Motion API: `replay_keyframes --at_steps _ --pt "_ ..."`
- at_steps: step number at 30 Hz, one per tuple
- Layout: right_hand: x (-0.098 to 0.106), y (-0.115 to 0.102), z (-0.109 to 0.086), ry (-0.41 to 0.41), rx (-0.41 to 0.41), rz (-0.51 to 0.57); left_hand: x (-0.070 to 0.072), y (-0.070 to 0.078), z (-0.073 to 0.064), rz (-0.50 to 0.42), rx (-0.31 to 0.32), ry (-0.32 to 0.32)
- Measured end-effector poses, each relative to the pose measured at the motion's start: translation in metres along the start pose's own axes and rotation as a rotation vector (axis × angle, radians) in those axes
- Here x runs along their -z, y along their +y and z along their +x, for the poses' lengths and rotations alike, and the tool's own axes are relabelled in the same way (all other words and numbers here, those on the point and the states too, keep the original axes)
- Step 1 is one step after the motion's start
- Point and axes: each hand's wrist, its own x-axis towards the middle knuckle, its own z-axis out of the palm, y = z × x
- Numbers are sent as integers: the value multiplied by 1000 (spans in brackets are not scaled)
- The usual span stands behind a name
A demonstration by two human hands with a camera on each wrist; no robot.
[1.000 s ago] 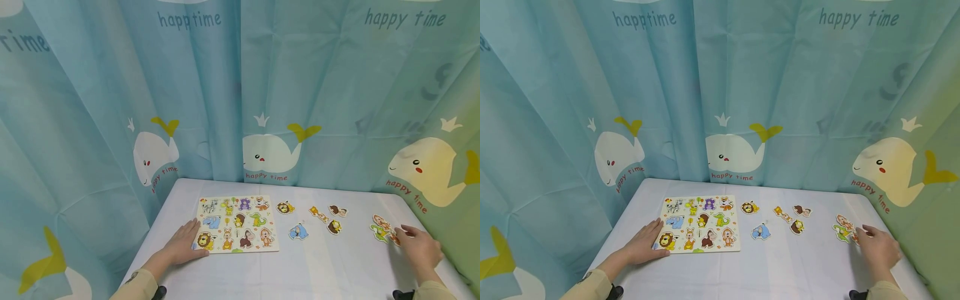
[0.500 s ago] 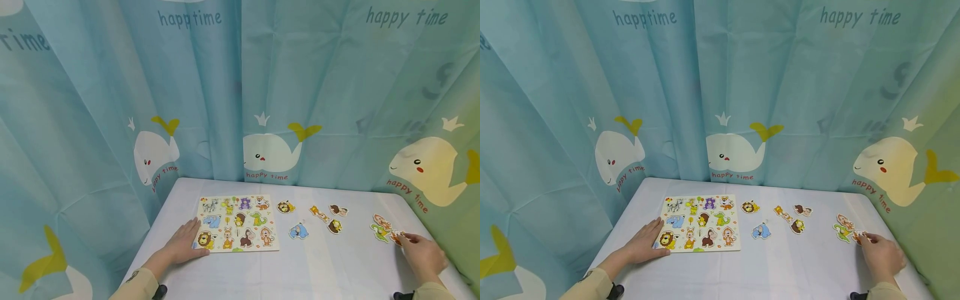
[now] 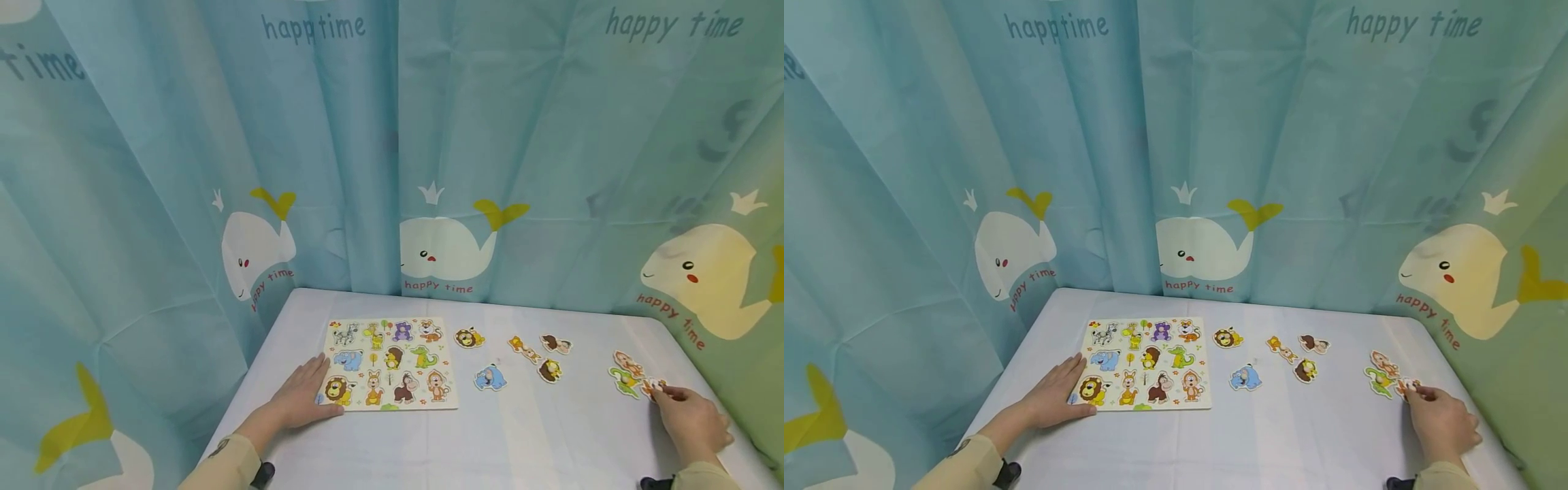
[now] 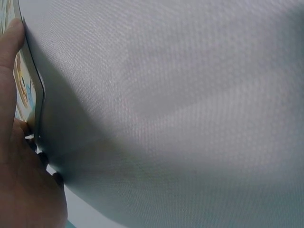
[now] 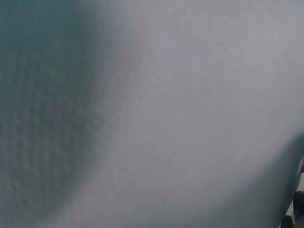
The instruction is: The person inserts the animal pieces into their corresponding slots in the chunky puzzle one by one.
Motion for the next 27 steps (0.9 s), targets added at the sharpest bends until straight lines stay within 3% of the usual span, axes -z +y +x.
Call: replay_keyframes --at_steps 27 --pt "-2 -5 -3 6 -59 -18 3 3 -2 -17 -8 6"
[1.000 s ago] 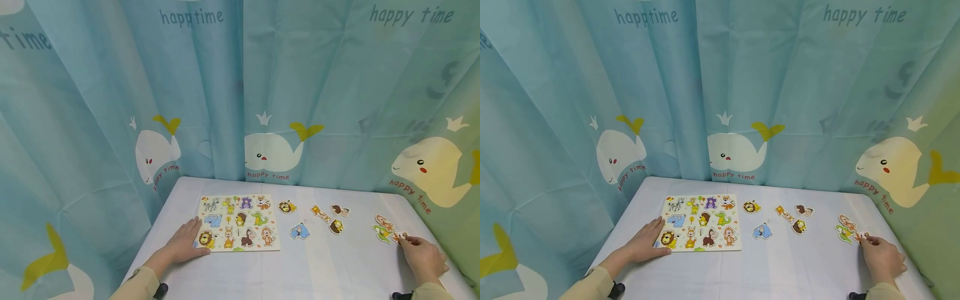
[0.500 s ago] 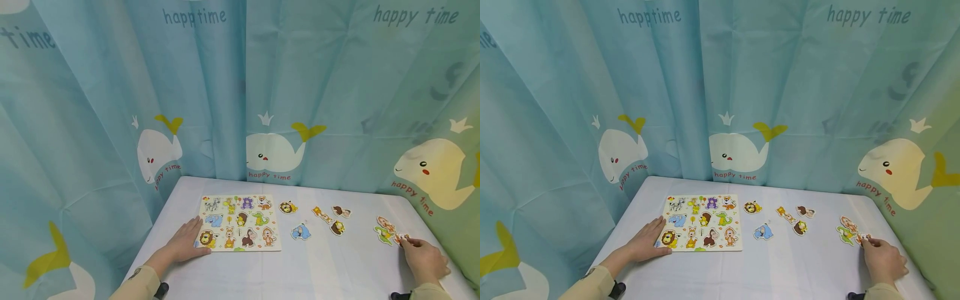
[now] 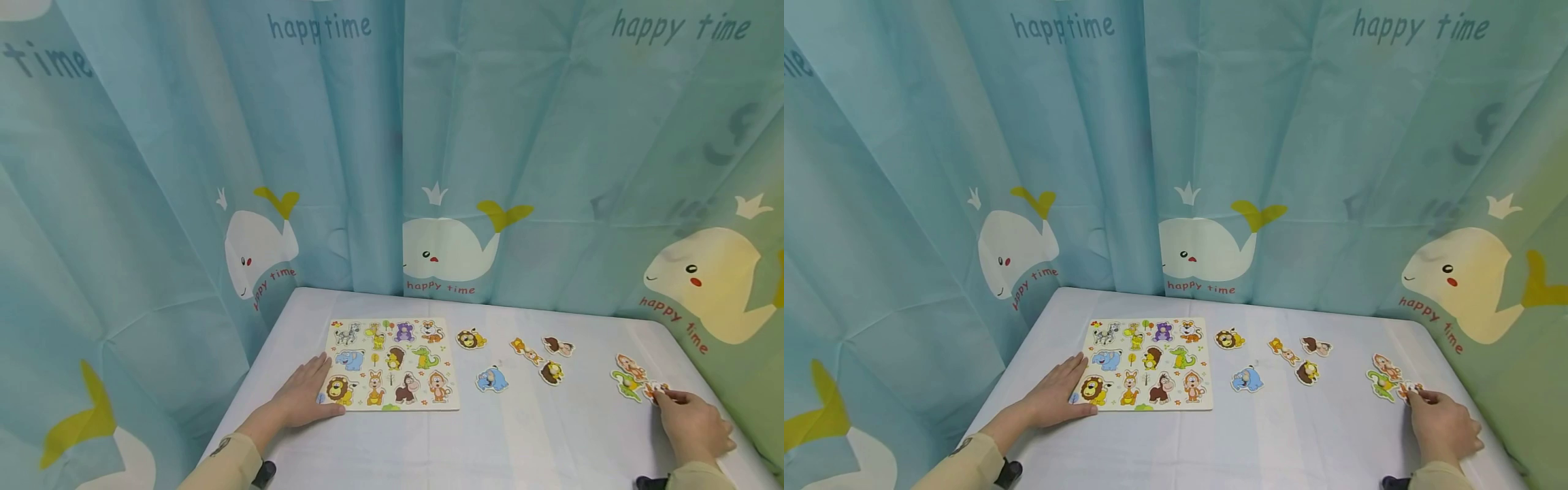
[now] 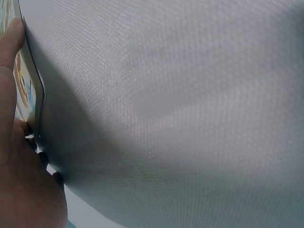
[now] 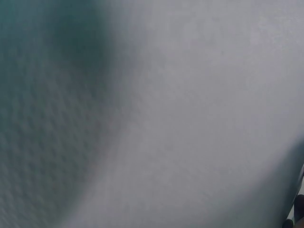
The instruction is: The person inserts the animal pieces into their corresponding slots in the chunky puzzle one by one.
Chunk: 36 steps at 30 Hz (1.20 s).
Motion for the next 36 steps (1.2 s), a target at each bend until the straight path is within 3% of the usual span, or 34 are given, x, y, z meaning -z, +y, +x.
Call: replay_keyframes --at_steps 36 --pt "-5 -3 2 26 -45 -2 3 1 -1 5 -5 -2"
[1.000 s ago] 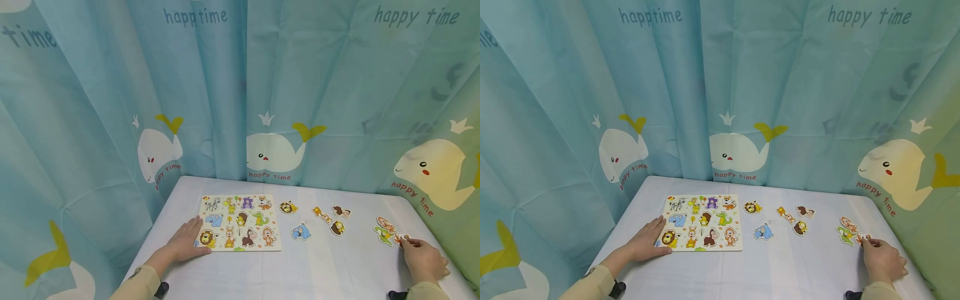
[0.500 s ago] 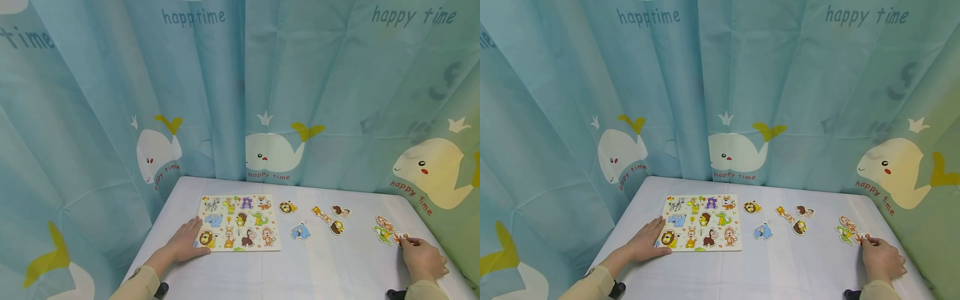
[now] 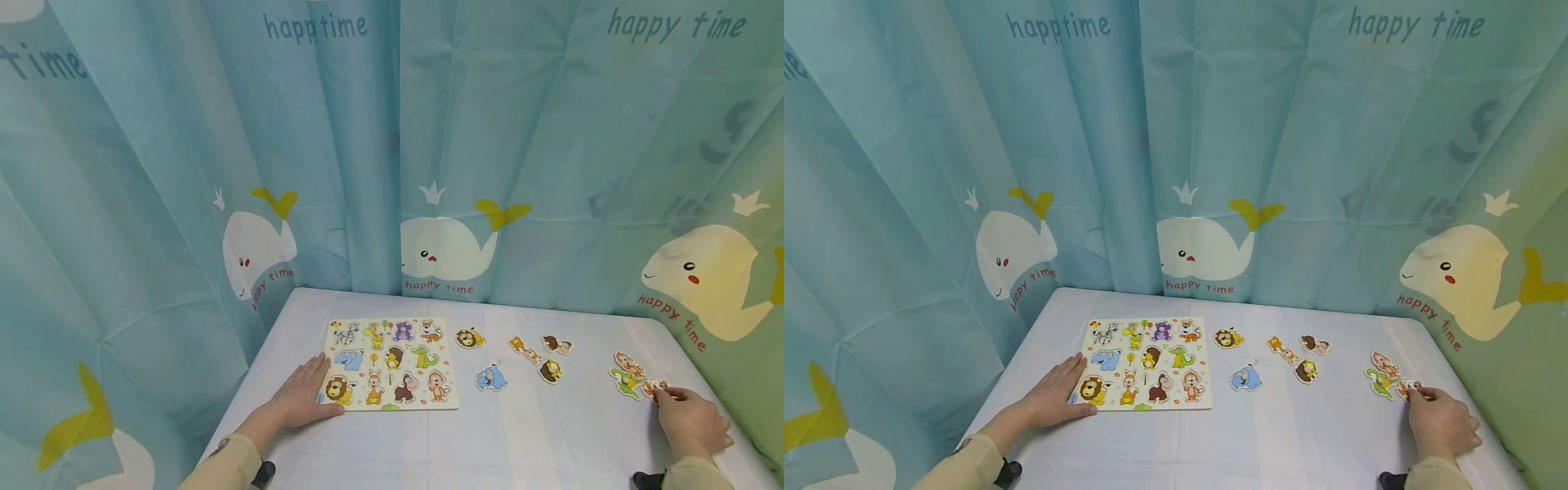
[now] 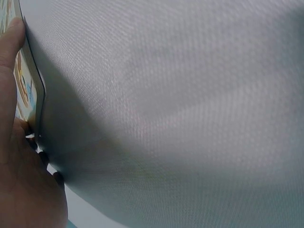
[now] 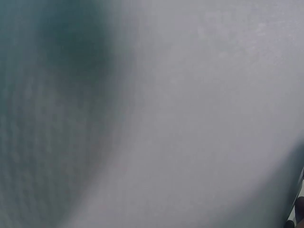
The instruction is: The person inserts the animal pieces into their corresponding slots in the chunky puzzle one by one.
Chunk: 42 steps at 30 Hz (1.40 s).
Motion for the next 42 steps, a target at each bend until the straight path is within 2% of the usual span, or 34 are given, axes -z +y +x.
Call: replay_keyframes --at_steps 9,21,30,42 --pt "4 -4 -2 22 22 73 0 -1 0 -2 6 -3" --pt "3 -21 5 52 189 84 3 3 -1 -2 4 -9" --pt "-7 -52 -5 15 296 64 -1 -1 1 6 16 -10" --pt "-31 -94 -29 39 502 90 -1 1 0 -3 10 -12"
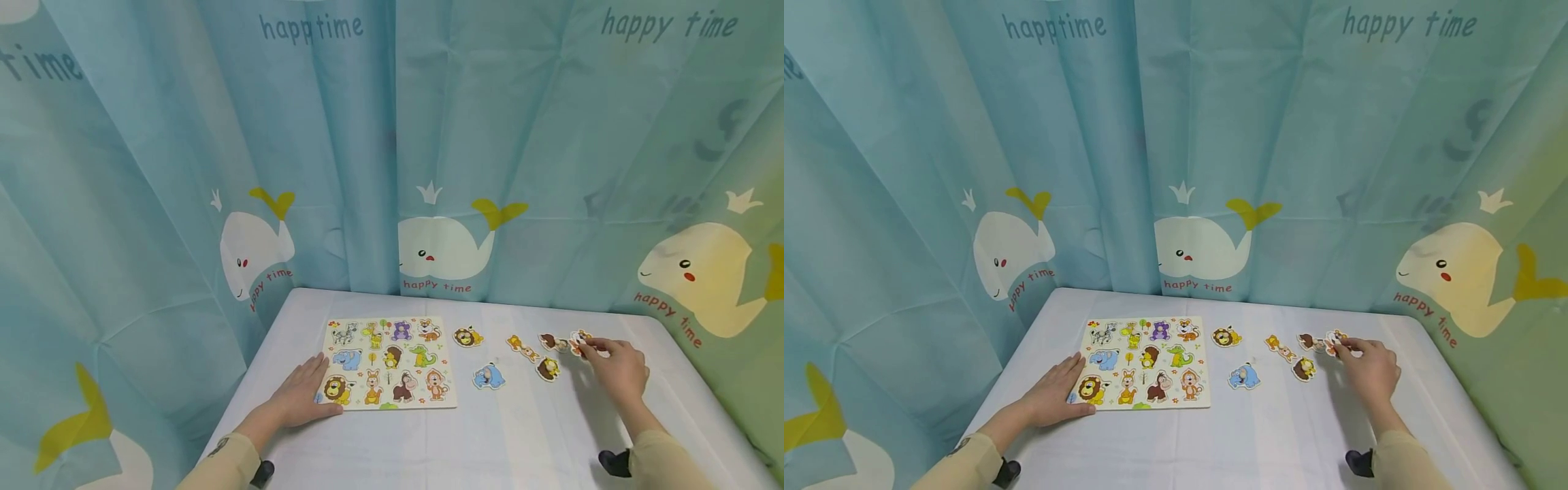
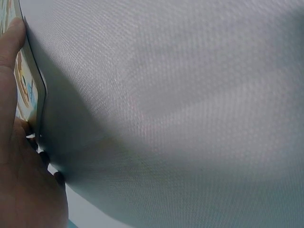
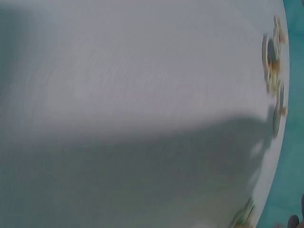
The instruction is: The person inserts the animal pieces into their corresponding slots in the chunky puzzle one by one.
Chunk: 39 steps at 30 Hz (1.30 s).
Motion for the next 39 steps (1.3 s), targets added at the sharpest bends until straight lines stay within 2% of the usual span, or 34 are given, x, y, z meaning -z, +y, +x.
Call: replay_keyframes --at_steps 10,20,39 --pt "-25 -38 0 -37 137 12 1 0 1 2 7 -7" --pt "-48 -72 -3 -31 247 41 -1 -2 2 3 8 -4" --pt "-92 -125 -4 -107 319 82 -1 -1 1 3 8 4"
